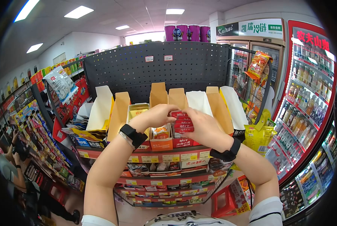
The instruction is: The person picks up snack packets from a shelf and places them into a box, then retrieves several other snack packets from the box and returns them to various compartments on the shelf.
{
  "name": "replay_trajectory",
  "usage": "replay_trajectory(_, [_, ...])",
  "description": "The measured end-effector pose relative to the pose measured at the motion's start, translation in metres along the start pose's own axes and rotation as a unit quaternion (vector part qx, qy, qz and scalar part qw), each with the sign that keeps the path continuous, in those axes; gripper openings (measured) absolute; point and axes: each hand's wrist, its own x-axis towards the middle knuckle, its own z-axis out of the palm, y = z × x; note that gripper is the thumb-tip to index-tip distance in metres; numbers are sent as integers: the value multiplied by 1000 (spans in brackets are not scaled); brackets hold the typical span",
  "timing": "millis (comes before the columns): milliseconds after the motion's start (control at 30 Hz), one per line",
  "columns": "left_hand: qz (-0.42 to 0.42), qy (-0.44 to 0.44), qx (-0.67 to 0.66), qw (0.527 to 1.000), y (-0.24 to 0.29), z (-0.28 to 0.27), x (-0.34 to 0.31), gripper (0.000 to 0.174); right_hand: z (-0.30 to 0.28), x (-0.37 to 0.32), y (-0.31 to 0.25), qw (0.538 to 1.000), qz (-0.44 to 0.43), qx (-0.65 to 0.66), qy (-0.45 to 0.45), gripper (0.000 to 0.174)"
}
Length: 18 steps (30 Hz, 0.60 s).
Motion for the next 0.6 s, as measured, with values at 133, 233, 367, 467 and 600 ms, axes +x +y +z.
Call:
replay_trajectory(133, [15, 2, 12, 1000, -2, 1, 0, 34, 4, -4, 5, 985, -34, -68, 157, 66])
replay_trajectory(233, [14, -5, 8, 1000, -3, 1, -1, 35, 15, -4, 14, 988, -55, -39, 136, 68])
replay_trajectory(367, [-1, -22, 2, 1000, -1, -1, -4, 35, 14, -7, 11, 995, -38, -44, 75, 64])
replay_trajectory(467, [-22, -23, -41, 999, -5, -13, -7, 36, 13, -10, 10, 995, -40, -56, 78, 63])
replay_trajectory(600, [-138, -1, -19, 990, -26, -38, 12, 38, 13, -12, 12, 993, -53, -58, 87, 62])
